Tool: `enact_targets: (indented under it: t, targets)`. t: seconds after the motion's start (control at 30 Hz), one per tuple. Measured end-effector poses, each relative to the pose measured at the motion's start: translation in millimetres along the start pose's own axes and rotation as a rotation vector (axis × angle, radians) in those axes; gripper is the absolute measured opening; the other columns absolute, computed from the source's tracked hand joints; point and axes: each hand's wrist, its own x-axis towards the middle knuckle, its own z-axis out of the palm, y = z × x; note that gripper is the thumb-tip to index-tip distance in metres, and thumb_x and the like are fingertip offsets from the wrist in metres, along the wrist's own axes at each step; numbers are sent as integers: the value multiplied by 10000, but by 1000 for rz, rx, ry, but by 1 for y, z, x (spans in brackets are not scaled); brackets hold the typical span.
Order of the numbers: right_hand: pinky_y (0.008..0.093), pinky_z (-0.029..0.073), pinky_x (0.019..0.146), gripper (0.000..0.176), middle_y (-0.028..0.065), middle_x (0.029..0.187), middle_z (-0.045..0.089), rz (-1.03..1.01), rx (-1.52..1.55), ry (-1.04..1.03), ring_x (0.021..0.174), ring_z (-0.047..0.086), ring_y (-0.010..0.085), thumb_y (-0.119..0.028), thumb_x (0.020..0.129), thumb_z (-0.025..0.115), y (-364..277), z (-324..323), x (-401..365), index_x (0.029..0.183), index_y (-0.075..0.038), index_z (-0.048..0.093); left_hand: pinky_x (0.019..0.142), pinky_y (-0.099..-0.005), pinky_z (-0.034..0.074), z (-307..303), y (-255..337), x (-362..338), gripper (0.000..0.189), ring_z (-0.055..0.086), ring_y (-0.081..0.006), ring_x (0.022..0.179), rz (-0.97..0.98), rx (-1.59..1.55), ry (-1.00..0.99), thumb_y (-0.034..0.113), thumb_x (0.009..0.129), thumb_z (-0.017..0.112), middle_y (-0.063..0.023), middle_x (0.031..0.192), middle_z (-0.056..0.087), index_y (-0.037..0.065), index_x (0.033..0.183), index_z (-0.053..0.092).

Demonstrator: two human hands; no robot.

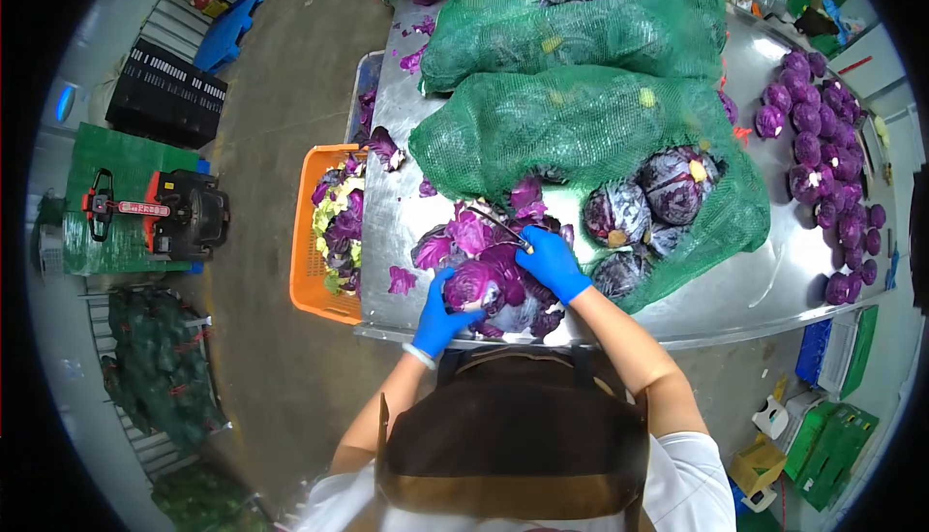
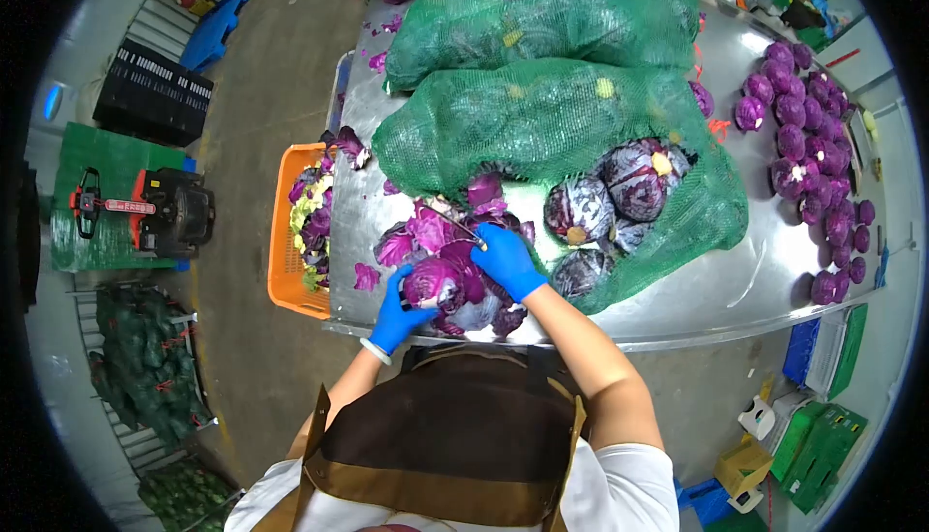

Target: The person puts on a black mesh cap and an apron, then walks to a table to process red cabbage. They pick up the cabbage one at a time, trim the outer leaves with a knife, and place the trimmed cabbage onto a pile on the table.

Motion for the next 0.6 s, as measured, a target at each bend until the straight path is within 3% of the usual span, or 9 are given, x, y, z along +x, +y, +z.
enact_targets:
  t: [0.07,0.13,0.2,0.27,0.33,0.37,0.47,0.5,0.6]
  targets:
    - [506,499,708,188,229,860,641,-9,52,-43,826,633,434,-184,800,647,-18,9,-19,931,-55,609,992,-348,500,-8,-26,14,891,577,-236,1158,-166,-106,222,211,744,872,-141,1322,523,65,1440,336]
    - [499,508,706,177,224,868,647,-163,35,-114,819,640,429,-185,806,645,-23,13,-28,926,-60,607,969,-380,521,-10,-19,18,740,592,-228,1135,-252,-194,164,259,798,807,-111,1284,563,87,1403,418]
    - [489,516,713,174,212,870,658,-38,5,87,812,648,417,-176,810,640,0,10,-17,946,-71,618,966,-397,528,-24,-1,22,643,596,-231,1140,-505,-412,52,283,830,760,-89,1271,578,99,1373,469]
    - [464,536,754,280,197,996,668,247,-15,206,852,663,384,-182,818,651,26,-15,-10,1077,-78,632,997,-477,517,-31,-18,21,600,576,-276,1218,-474,-663,-17,358,873,663,-96,1355,562,118,1394,485]
    - [432,531,811,439,182,1130,623,15,-152,437,966,652,358,-212,797,712,-8,-49,-14,1194,-69,590,1017,-513,501,-33,-28,20,668,564,-295,1250,-406,-961,-94,405,885,624,-121,1411,533,130,1462,429]
    - [420,535,827,483,177,1177,601,-68,-152,377,999,645,354,-223,793,721,-43,-61,-23,1227,-70,576,1016,-525,501,-31,-26,19,641,548,-306,1280,-394,-1056,-93,435,906,597,-135,1441,513,126,1446,443]
    - [418,560,813,593,133,1245,581,-300,-178,179,1044,637,353,-321,797,747,-96,-31,-43,1313,-106,548,1003,-522,510,-14,19,18,603,566,-306,1255,-373,-890,-4,450,924,583,-132,1411,544,126,1420,469]
    - [412,570,764,596,128,1248,588,-300,-232,57,1039,646,328,-358,804,747,-103,-18,-48,1316,-116,557,929,-513,554,-17,7,24,547,626,-287,1164,-372,-849,-20,482,921,590,-115,1305,615,157,1356,520]
    - [410,534,615,420,94,1006,594,-411,-369,36,843,658,271,-301,726,760,-114,-2,-41,1050,-88,598,751,-425,619,-13,27,20,473,692,-221,965,-421,-629,121,407,876,666,-55,1183,649,187,1283,568]
